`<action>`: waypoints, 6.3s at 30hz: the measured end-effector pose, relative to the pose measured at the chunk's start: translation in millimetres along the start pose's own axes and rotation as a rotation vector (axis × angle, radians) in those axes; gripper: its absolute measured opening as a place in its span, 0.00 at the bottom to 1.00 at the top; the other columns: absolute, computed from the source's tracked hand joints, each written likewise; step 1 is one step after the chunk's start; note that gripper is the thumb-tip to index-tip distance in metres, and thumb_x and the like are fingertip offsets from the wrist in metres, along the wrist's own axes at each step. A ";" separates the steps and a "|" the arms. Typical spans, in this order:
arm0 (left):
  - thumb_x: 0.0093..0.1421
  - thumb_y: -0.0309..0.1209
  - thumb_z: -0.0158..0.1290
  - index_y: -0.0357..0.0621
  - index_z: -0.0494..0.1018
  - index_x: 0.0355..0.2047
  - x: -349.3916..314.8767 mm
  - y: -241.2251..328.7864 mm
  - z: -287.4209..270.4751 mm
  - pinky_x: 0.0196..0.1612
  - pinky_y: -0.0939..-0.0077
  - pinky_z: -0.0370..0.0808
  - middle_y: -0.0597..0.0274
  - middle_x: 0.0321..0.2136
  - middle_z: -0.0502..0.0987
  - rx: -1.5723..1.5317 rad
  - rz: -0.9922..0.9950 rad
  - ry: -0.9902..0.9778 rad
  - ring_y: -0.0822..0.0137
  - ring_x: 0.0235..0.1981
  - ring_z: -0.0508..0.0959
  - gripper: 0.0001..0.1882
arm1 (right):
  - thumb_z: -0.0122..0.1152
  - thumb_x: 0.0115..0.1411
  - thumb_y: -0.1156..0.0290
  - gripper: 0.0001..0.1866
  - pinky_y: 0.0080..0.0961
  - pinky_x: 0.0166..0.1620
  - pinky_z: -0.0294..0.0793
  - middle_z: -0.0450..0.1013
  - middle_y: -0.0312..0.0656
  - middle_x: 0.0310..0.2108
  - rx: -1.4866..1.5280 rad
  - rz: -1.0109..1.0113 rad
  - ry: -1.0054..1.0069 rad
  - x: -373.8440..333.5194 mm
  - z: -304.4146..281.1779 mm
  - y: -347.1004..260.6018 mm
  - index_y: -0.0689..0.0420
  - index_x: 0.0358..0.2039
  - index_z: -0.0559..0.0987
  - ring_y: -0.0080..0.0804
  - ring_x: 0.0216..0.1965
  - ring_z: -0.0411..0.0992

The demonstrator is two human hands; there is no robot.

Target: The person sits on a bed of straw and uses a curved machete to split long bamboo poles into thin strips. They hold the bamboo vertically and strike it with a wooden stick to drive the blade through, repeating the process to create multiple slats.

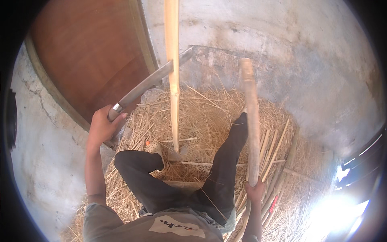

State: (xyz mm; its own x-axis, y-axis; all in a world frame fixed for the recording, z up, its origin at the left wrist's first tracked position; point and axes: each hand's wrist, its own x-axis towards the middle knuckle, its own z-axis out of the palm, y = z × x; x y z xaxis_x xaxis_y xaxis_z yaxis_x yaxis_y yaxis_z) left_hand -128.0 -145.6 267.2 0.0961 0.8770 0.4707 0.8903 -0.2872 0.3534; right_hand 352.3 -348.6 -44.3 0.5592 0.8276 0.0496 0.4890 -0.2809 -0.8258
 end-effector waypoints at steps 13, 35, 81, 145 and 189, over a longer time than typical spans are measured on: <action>0.55 0.39 0.64 0.35 0.76 0.32 -16.6 -4.3 -17.1 0.35 0.55 0.74 0.40 0.25 0.77 0.058 -0.124 -0.043 0.41 0.31 0.78 0.17 | 0.64 0.49 0.73 0.31 0.44 0.48 0.77 0.77 0.57 0.42 0.006 -0.145 -0.126 61.2 -119.8 -274.3 0.65 0.55 0.71 0.45 0.45 0.77; 0.57 0.36 0.63 0.33 0.76 0.31 -7.7 -38.4 -16.3 0.28 0.63 0.71 0.45 0.18 0.74 0.066 -0.153 0.009 0.53 0.18 0.72 0.16 | 0.58 0.56 0.79 0.25 0.25 0.22 0.74 0.71 0.43 0.27 0.294 -0.202 0.121 89.2 -105.0 -313.5 0.67 0.54 0.64 0.28 0.20 0.72; 0.55 0.36 0.63 0.35 0.76 0.30 -22.8 -7.9 -42.4 0.34 0.58 0.74 0.44 0.22 0.77 0.281 -0.110 -0.180 0.45 0.29 0.80 0.14 | 0.60 0.54 0.73 0.21 0.27 0.19 0.74 0.72 0.39 0.26 -0.052 -0.268 -0.209 118.2 -158.5 -362.6 0.63 0.49 0.68 0.25 0.19 0.70; 0.58 0.41 0.61 0.34 0.69 0.30 -172.4 -78.9 144.6 0.31 0.48 0.76 0.41 0.20 0.76 0.153 -0.373 -0.419 0.39 0.26 0.79 0.20 | 0.67 0.48 0.73 0.24 0.28 0.19 0.73 0.72 0.43 0.20 -0.236 0.275 -1.014 55.8 112.1 -164.2 0.72 0.44 0.73 0.31 0.15 0.72; 0.55 0.32 0.56 0.32 0.68 0.37 -251.8 -138.7 276.5 0.36 0.45 0.77 0.38 0.26 0.78 0.024 -0.605 -0.427 0.38 0.30 0.80 0.16 | 0.64 0.47 0.74 0.20 0.27 0.21 0.73 0.75 0.44 0.23 -0.084 -0.077 -0.874 122.9 122.1 -259.7 0.69 0.41 0.75 0.28 0.19 0.74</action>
State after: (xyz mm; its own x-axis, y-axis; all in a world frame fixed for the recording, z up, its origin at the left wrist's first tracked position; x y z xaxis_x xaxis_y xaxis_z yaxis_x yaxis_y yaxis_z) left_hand -152.6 -220.1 -123.9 -0.2539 0.9542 -0.1584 0.8517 0.2982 0.4310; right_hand 212.2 -114.6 107.7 -0.1731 0.9116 -0.3729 0.5715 -0.2154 -0.7919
